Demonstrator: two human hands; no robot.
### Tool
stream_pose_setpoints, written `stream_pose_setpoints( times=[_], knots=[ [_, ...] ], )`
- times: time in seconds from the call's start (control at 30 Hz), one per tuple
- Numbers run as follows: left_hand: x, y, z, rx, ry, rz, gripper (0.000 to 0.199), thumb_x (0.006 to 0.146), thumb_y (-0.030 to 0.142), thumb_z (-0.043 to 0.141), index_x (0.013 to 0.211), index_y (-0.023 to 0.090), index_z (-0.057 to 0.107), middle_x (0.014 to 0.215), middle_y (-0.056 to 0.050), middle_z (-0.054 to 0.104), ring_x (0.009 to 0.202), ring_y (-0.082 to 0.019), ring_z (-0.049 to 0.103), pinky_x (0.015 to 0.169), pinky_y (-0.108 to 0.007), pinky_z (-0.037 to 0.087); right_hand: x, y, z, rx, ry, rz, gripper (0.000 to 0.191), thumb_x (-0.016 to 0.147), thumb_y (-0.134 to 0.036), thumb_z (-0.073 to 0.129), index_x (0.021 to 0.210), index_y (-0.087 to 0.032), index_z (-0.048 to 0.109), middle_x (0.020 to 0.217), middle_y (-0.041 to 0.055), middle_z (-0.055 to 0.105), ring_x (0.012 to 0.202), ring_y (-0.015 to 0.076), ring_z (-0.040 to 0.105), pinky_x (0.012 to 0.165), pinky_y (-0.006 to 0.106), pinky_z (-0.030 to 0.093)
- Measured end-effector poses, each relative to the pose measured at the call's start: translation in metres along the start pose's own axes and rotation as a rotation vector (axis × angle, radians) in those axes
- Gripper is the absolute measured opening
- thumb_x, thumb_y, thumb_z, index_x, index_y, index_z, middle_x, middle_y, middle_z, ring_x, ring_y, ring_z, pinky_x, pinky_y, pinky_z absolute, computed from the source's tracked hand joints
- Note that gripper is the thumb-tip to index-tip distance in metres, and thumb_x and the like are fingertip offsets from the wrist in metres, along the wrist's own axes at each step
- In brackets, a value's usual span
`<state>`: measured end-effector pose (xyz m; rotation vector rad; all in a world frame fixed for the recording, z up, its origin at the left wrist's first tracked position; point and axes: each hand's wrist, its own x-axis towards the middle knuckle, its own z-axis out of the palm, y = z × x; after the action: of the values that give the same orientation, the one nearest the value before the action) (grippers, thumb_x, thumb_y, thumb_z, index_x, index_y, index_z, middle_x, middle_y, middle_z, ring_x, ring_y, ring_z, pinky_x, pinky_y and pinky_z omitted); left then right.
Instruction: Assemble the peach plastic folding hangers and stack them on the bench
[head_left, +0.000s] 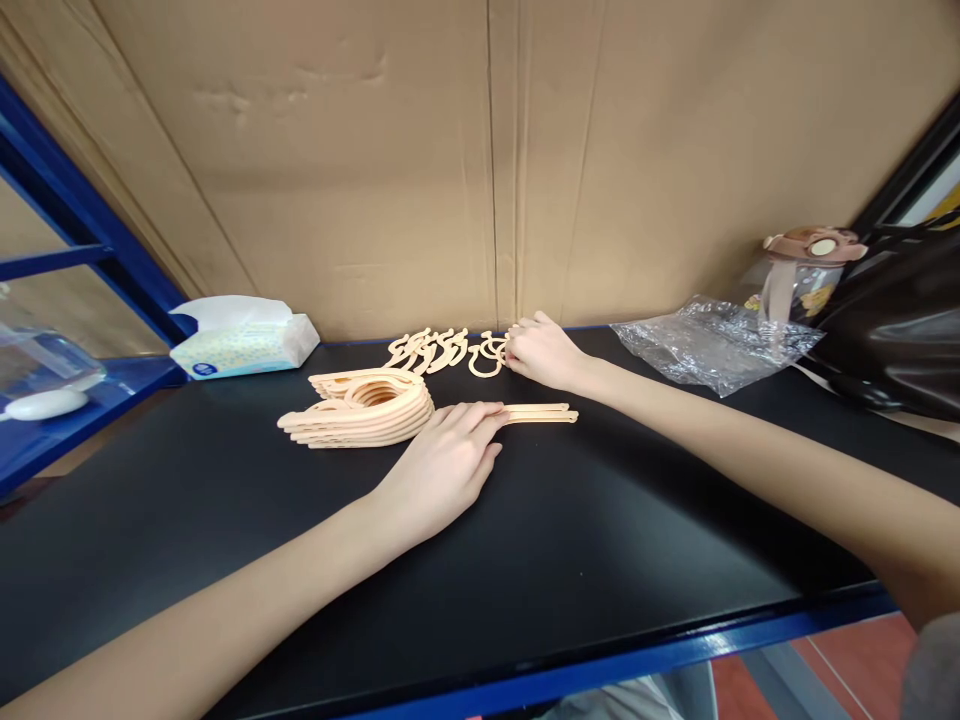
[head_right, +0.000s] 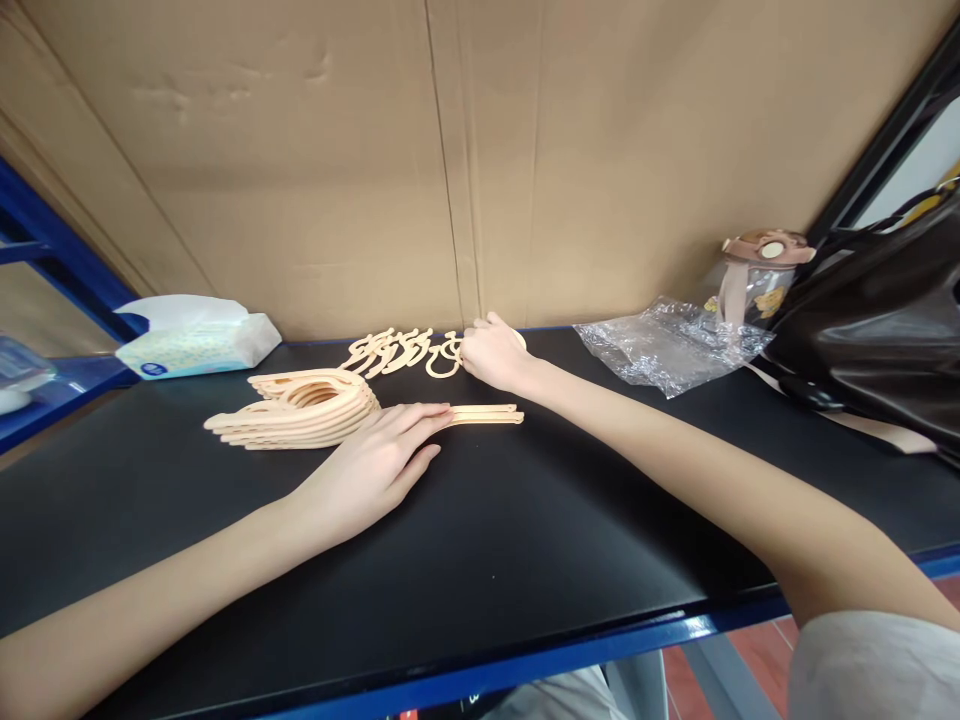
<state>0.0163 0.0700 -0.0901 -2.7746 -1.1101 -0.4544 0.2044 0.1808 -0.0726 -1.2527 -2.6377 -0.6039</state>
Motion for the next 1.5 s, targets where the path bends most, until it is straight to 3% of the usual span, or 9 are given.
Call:
stream_pose_setpoints(
  times=[0.33, 0.47, 0.63, 0.8, 0.97, 1.17, 1.5],
  knots=[
    [0.0, 0.001, 0.0, -0.011, -0.04, -0.018, 0.035, 0.094, 0.023, 0.039, 0.127, 0.014, 0.047, 0.128, -0.009, 0.053, 0.113, -0.024, 0.05, 0.096, -0.04, 0.042, -0.014, 0.001, -0.016, 0.108, 0.148, -0.057, 0.021, 0.084, -0.02, 0.048, 0.074, -0.015, 0.066, 0.078, 0.0057, 0.064, 0.081, 0.0193, 0.049, 0.075, 0.034, 0.025],
    [0.0, 0.001, 0.0, -0.006, -0.034, -0.007, 0.035, 0.094, 0.023, 0.04, 0.127, 0.013, 0.048, 0.129, -0.009, 0.052, 0.113, -0.024, 0.05, 0.098, -0.041, 0.042, -0.024, 0.0, -0.017, 0.126, 0.115, -0.084, 0.022, 0.087, -0.021, 0.049, 0.078, -0.015, 0.068, 0.08, 0.0058, 0.063, 0.084, 0.0195, 0.05, 0.074, 0.033, 0.026],
    [-0.001, -0.001, 0.002, 0.012, 0.0, 0.012, 0.034, 0.095, 0.02, 0.036, 0.126, 0.011, 0.049, 0.127, -0.009, 0.054, 0.111, -0.024, 0.052, 0.097, -0.042, 0.043, -0.03, -0.003, -0.016, 0.313, 0.056, -0.137, 0.022, 0.09, -0.029, 0.051, 0.097, -0.02, 0.07, 0.092, 0.006, 0.063, 0.092, 0.0198, 0.052, 0.078, 0.032, 0.033],
    [-0.001, -0.001, 0.002, 0.024, -0.002, 0.03, 0.035, 0.094, 0.011, 0.033, 0.125, 0.011, 0.05, 0.127, -0.009, 0.055, 0.111, -0.023, 0.053, 0.095, -0.041, 0.045, -0.032, -0.005, -0.016, 0.4, -0.001, -0.211, 0.021, 0.09, -0.027, 0.052, 0.098, -0.022, 0.071, 0.092, 0.0052, 0.062, 0.089, 0.018, 0.054, 0.08, 0.033, 0.038],
    [0.0, 0.004, -0.005, 0.011, -0.002, 0.005, 0.03, 0.093, 0.018, 0.042, 0.119, 0.013, 0.056, 0.121, -0.007, 0.06, 0.102, -0.023, 0.058, 0.089, -0.04, 0.048, -0.041, 0.001, -0.016, 0.389, -0.031, -0.202, 0.02, 0.089, -0.026, 0.054, 0.097, -0.021, 0.071, 0.09, 0.0046, 0.063, 0.087, 0.0176, 0.056, 0.077, 0.032, 0.041],
    [0.0, 0.005, -0.008, 0.01, 0.028, 0.048, 0.025, 0.092, 0.015, 0.044, 0.11, 0.014, 0.062, 0.111, -0.004, 0.065, 0.093, -0.02, 0.061, 0.082, -0.037, 0.049, -0.065, 0.011, -0.017, 0.34, -0.023, -0.234, 0.019, 0.09, -0.027, 0.052, 0.094, -0.023, 0.071, 0.084, 0.0015, 0.062, 0.081, 0.0149, 0.056, 0.075, 0.028, 0.041],
    [0.001, 0.006, -0.009, 0.02, 0.025, 0.044, 0.024, 0.092, 0.018, 0.045, 0.108, 0.015, 0.063, 0.111, -0.005, 0.065, 0.091, -0.02, 0.061, 0.082, -0.036, 0.049, -0.081, -0.001, -0.012, -0.011, 0.097, -0.295, 0.022, 0.094, -0.014, 0.038, 0.089, -0.013, 0.06, 0.091, 0.0066, 0.058, 0.081, 0.0171, 0.053, 0.073, 0.029, 0.042]
  ],
)
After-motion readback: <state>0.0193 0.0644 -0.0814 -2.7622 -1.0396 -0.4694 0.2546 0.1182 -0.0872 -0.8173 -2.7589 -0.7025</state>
